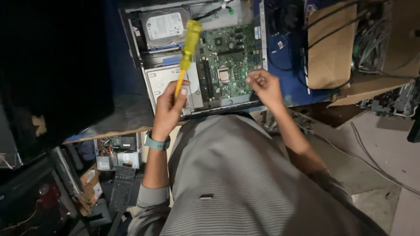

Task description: The person works on an open desktop computer case on a workbench, using a yellow-handled screwdriver to unscrew and adjust parts on the motherboard. They remove and reposition small components, handle a heatsink or CPU area, and continue driving screws inside the case.

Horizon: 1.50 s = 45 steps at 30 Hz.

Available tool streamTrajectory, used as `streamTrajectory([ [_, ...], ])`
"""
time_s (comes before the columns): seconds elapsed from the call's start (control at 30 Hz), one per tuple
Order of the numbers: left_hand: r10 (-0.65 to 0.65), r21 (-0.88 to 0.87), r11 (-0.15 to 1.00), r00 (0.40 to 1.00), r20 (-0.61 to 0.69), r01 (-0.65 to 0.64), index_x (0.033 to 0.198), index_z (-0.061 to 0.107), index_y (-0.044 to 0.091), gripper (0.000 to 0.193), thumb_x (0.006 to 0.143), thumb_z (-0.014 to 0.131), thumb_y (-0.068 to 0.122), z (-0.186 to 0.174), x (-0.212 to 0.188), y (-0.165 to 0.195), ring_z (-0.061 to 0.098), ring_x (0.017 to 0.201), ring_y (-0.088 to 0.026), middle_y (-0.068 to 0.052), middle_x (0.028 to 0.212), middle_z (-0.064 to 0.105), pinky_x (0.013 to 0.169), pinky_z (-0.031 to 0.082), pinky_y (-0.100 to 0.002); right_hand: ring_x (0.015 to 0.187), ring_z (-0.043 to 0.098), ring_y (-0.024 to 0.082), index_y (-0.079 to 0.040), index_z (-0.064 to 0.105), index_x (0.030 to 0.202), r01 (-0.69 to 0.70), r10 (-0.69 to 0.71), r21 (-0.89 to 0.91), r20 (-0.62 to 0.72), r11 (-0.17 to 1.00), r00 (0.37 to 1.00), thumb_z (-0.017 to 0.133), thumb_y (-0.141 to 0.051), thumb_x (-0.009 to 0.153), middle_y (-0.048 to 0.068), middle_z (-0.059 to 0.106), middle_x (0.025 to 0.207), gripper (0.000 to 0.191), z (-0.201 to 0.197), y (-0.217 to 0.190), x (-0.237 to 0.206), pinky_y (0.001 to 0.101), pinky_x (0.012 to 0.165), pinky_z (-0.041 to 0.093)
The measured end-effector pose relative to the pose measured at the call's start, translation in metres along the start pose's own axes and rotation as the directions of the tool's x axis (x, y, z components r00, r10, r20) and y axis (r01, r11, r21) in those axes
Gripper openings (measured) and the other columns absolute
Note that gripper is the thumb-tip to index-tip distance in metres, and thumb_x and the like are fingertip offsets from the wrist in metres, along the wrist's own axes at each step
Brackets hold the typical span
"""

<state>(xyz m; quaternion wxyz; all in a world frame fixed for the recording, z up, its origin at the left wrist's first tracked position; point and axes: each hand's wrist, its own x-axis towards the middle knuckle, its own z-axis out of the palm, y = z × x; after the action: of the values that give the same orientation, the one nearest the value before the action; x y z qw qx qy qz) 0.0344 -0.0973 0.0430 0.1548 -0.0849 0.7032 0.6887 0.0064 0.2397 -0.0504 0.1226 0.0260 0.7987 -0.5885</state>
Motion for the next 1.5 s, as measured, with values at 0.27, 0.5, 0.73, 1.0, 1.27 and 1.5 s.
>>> streamTrajectory([
  [0.27,0.424,0.066,0.847,0.744,0.516,-0.528,0.139,0.063,0.008,0.034,0.109,0.057,0.024,0.077,0.033,0.009,0.070,0.109,-0.030,-0.015,0.124,0.070,0.096,0.056,-0.040,0.109,0.069,0.031,-0.006,0.040,0.142,0.220,-0.259,0.525,0.001,0.822,0.966,0.064,-0.020,0.107,0.019,0.065,0.123,0.045,-0.004,-0.137,-0.057,0.0437,0.090,0.062],
  [0.5,0.298,-0.188,0.948,0.927,0.230,-0.258,0.142,0.061,0.010,0.039,0.104,0.060,0.020,0.073,0.065,-0.020,0.068,0.106,-0.021,-0.008,0.120,0.069,0.097,0.059,-0.036,0.078,0.065,0.025,-0.003,0.052,0.099,0.433,-0.432,0.252,-0.065,0.865,0.900,0.064,-0.022,0.106,0.015,0.061,0.084,0.024,-0.034,-0.143,-0.095,0.0389,0.074,0.058],
  [0.73,0.080,-0.323,0.930,0.954,-0.288,-0.175,0.122,0.067,0.004,0.025,0.109,0.060,0.024,0.013,0.037,-0.072,0.065,0.088,-0.012,-0.003,0.098,0.068,0.081,0.055,-0.028,0.063,0.057,0.020,0.000,0.052,0.070,0.356,-0.365,0.384,-0.050,0.852,0.929,0.060,-0.021,0.099,0.007,0.055,0.067,0.037,-0.020,-0.127,-0.104,0.0343,0.063,0.049],
  [1.0,0.030,-0.408,0.889,0.916,-0.401,-0.208,0.119,0.067,0.003,0.025,0.108,0.061,0.024,0.005,0.012,-0.095,0.061,0.082,-0.011,-0.003,0.093,0.066,0.077,0.051,-0.027,0.063,0.054,0.021,0.000,0.048,0.069,0.327,-0.364,0.231,0.138,0.916,0.921,0.055,-0.011,0.096,0.010,0.053,0.067,0.030,-0.006,-0.130,-0.093,0.0340,0.064,0.047],
  [1.27,0.040,-0.367,0.911,0.927,-0.372,-0.187,0.118,0.068,0.002,0.025,0.108,0.061,0.024,0.006,0.017,-0.096,0.058,0.081,-0.011,-0.004,0.093,0.067,0.077,0.050,-0.027,0.061,0.053,0.020,0.000,0.050,0.067,0.313,-0.347,0.233,0.121,0.921,0.930,0.055,-0.010,0.094,0.009,0.055,0.065,0.030,-0.002,-0.111,-0.089,0.0332,0.061,0.046],
  [1.5,0.030,-0.428,0.887,0.947,-0.320,-0.173,0.117,0.067,0.002,0.022,0.107,0.061,0.021,0.009,0.023,-0.088,0.062,0.085,-0.011,-0.004,0.095,0.068,0.080,0.053,-0.028,0.057,0.051,0.018,-0.002,0.049,0.065,0.339,-0.381,0.322,0.076,0.884,0.921,0.055,-0.012,0.095,0.007,0.053,0.062,0.032,-0.001,-0.098,-0.090,0.0330,0.059,0.046],
])
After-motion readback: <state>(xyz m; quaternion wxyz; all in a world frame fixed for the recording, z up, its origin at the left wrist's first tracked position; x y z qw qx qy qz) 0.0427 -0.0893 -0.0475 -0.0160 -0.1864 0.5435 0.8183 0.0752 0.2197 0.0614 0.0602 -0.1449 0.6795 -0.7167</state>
